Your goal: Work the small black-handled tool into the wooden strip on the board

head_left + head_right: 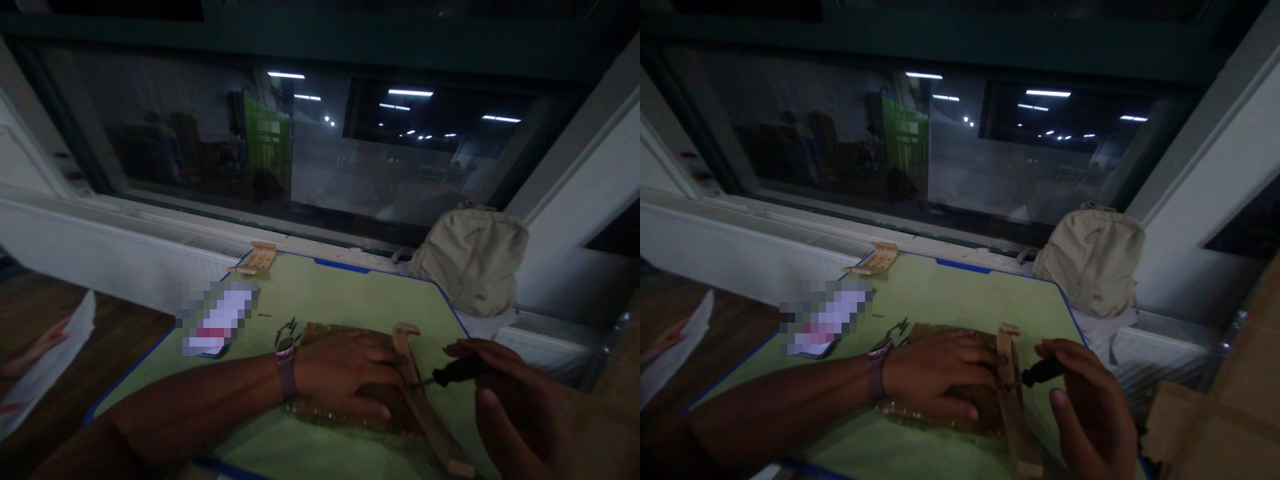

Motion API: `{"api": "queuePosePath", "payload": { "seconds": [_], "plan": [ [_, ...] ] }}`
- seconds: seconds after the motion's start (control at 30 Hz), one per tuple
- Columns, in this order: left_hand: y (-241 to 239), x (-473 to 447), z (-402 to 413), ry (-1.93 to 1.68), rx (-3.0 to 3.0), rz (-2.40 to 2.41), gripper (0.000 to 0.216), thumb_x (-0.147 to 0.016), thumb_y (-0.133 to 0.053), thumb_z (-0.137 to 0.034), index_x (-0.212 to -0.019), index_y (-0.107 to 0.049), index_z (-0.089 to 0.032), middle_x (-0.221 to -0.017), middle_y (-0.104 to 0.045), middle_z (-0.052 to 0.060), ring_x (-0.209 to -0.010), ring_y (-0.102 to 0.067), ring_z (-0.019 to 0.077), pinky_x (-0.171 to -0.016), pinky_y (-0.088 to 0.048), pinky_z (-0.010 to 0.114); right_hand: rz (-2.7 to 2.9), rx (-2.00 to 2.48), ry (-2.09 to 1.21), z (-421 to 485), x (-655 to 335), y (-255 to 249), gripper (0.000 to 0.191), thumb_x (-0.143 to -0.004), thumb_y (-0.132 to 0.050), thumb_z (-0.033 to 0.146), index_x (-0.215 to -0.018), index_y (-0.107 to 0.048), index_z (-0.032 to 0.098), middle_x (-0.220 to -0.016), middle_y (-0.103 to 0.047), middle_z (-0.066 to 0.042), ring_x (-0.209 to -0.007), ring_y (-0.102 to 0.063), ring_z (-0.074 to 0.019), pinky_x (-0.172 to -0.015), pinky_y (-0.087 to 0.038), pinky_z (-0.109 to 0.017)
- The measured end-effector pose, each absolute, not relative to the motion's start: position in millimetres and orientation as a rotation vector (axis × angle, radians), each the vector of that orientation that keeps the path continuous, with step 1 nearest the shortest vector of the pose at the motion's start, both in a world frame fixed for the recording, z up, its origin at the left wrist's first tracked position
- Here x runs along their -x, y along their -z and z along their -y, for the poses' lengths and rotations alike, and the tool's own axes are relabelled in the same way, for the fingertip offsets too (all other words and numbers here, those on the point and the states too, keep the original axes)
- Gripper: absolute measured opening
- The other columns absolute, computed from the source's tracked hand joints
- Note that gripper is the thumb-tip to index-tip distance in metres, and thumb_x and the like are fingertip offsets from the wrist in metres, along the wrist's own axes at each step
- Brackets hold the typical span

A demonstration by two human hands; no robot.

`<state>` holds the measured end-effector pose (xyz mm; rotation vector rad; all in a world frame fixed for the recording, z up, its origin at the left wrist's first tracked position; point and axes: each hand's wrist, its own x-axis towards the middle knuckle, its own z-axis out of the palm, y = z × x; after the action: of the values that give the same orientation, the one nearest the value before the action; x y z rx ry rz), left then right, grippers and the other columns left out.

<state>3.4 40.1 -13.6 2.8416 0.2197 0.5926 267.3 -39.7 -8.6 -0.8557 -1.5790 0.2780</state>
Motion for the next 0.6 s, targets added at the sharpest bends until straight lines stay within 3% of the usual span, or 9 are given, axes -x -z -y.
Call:
{"api": "queuePosePath", "payload": {
  "seconds": [0.17,0.3,0.47,0.6],
  "plan": [
    [14,-4,-40,-0.638,-2.787,-0.195,0.043,-0.112,-0.059,-0.051,-0.135,-0.07,-0.016,-0.153,-0.066,0.016,-0.149,-0.057,0.0332,-0.128,-0.042,0.047,1.738,0.916,-0.109,36,-273,15,0.038,-0.108,-0.061,0.023,-0.142,-0.073,0.032,-0.136,-0.082,-0.01,-0.126,-0.08,-0.027,-0.105,-0.068,-0.039],
    [16,-3,-38,-0.635,-2.734,-0.224,0.044,-0.11,-0.062,-0.051,-0.141,-0.068,-0.019,-0.156,-0.065,0.014,-0.149,-0.057,0.0337,-0.129,-0.041,0.049,1.791,0.901,-0.056,33,-276,19,0.045,-0.11,-0.056,0.019,-0.151,-0.067,0.033,-0.141,-0.08,-0.007,-0.126,-0.081,-0.0231,-0.107,-0.067,-0.035],
    [12,-2,-36,-0.583,-2.684,-0.242,0.045,-0.111,-0.059,-0.051,-0.145,-0.065,-0.022,-0.158,-0.063,0.013,-0.15,-0.055,0.0344,-0.129,-0.04,0.051,1.764,0.823,-0.088,30,-272,15,0.036,-0.109,-0.059,0.02,-0.139,-0.075,0.031,-0.123,-0.086,-0.008,-0.116,-0.083,-0.0213,-0.094,-0.071,-0.032],
    [9,-2,-36,-0.59,-2.654,-0.229,0.045,-0.109,-0.061,-0.05,-0.145,-0.065,-0.022,-0.157,-0.063,0.014,-0.15,-0.055,0.0342,-0.129,-0.038,0.05,1.621,0.738,-0.156,26,-264,9,0.029,-0.103,-0.07,0.019,-0.128,-0.078,0.031,-0.106,-0.082,-0.006,-0.097,-0.081,-0.0168,-0.077,-0.071,-0.025]
  ]
}}
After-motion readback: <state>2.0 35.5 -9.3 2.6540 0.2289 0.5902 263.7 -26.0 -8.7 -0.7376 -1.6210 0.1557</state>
